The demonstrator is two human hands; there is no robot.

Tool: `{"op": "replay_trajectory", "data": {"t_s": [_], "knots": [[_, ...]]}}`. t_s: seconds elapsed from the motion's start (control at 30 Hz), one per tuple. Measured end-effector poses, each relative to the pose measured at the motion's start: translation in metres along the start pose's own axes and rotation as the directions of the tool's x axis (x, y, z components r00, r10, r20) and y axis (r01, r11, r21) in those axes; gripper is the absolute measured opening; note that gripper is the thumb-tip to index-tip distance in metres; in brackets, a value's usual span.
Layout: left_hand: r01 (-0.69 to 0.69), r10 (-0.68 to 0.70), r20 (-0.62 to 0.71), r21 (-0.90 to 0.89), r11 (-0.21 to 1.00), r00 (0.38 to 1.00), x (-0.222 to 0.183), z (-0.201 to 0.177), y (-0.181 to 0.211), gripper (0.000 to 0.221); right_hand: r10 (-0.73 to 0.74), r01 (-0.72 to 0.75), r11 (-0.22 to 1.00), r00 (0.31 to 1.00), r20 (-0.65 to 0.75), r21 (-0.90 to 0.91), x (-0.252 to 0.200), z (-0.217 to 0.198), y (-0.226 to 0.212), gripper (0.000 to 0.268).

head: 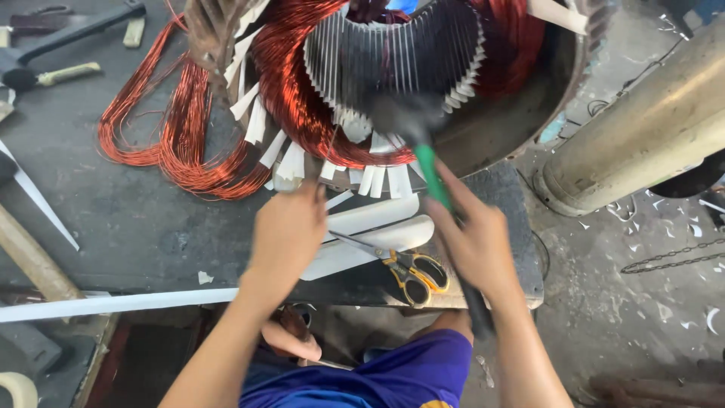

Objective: Rewinding an electric motor by inserting copper coils into the stator slots and seating them with a mallet

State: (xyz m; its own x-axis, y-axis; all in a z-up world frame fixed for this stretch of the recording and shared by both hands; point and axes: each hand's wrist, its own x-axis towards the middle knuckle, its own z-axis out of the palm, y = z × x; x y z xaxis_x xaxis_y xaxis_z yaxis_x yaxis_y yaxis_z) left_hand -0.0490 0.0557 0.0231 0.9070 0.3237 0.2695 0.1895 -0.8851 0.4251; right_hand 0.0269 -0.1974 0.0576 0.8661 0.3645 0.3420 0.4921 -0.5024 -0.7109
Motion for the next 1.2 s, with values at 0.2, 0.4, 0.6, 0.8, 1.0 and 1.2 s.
{"op": "replay_trajectory", "data": {"t_s": [0.2, 0.4, 0.6, 0.8, 1.0, 1.2], "knots": [[0.274, -0.165, 0.363, -0.275, 0.921, 0.917, -0.090, -0.024, -0.182, 0.054, 0.538, -0.541, 0.840, 0.839, -0.073, -0.030, -0.122, -0.043, 0.076, 0.070], [0.359, -0.456, 0.336, 0.313, 0.880, 0.824, -0.053, -0.019, -0.171, 0.081, 0.487, -0.338, 0.680, 0.871, 0.057, -0.651, -0.093, -0.050, 0.154, 0.061], [0.201, -0.172, -0.106, 0.576, 0.792, 0.979, -0.051, 0.004, -0.164, 0.042, 0.151, 0.076, 0.699, 0.956, 0.250, -0.711, -0.018, -0.050, 0.068, 0.043], [-0.419, 0.501, -0.283, 0.305, 0.855, 0.818, 0.045, 0.043, -0.048, 0.023, -0.453, 0.416, 0.881, 0.880, -0.143, -0.226, 0.071, 0.056, 0.035, 0.023], [-0.514, 0.621, -0.030, 0.532, 0.673, 0.783, 0.121, 0.043, -0.024, 0.031, -0.535, 0.454, 0.832, 0.807, -0.248, -0.318, 0.092, 0.145, 0.025, 0.016], [-0.551, 0.639, 0.010, 0.516, 0.656, 0.769, 0.119, 0.040, -0.025, 0.034, -0.529, 0.460, 0.836, 0.821, -0.213, -0.300, 0.097, 0.167, 0.054, 0.015]]}}
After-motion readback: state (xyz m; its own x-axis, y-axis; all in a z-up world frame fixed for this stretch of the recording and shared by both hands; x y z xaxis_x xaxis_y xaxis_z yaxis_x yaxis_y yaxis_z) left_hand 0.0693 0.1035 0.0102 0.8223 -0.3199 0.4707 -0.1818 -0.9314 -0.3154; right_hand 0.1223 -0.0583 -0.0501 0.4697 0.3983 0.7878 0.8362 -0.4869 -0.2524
